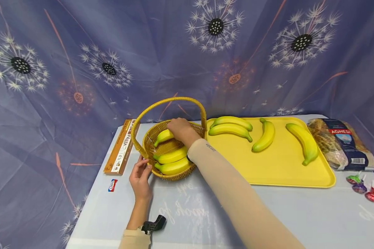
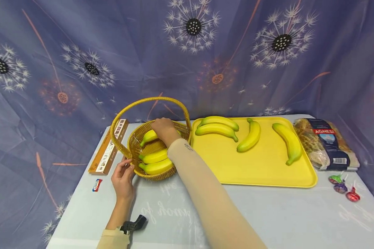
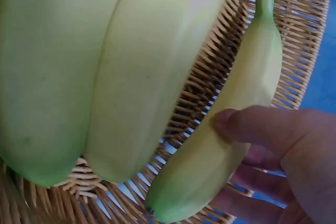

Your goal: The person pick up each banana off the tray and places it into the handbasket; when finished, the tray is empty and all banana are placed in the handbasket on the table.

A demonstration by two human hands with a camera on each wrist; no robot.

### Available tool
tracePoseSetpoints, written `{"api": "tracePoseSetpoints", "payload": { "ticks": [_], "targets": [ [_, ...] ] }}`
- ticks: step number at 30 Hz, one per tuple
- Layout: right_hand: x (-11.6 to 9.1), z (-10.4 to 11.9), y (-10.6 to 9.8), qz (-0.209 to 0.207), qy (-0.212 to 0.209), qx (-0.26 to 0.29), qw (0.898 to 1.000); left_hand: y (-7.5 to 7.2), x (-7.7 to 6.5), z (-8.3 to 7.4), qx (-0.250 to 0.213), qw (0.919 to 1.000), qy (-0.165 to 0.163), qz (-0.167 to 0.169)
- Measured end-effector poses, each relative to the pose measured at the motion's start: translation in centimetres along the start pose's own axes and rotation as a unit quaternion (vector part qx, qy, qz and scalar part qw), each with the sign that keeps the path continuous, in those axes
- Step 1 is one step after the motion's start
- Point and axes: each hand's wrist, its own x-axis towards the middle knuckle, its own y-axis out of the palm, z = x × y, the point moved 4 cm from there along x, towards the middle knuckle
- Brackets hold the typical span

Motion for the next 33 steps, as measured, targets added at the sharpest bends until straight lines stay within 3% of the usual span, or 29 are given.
{"api": "tracePoseSetpoints", "payload": {
  "ticks": [12,26,33],
  "targets": [
    [1.2,0.6,0.9,-0.016,0.042,-0.024,0.999,-0.2,0.6,-0.2,-0.003,0.9996,-0.003,0.028],
    [1.9,0.3,1.8,-0.039,0.081,-0.031,0.995,1.1,-0.2,-2.4,0.007,0.9991,-0.010,0.040],
    [1.5,-0.2,0.6,-0.026,0.089,-0.014,0.996,1.0,-0.2,-2.4,0.003,0.9992,-0.012,0.038]
  ]
}}
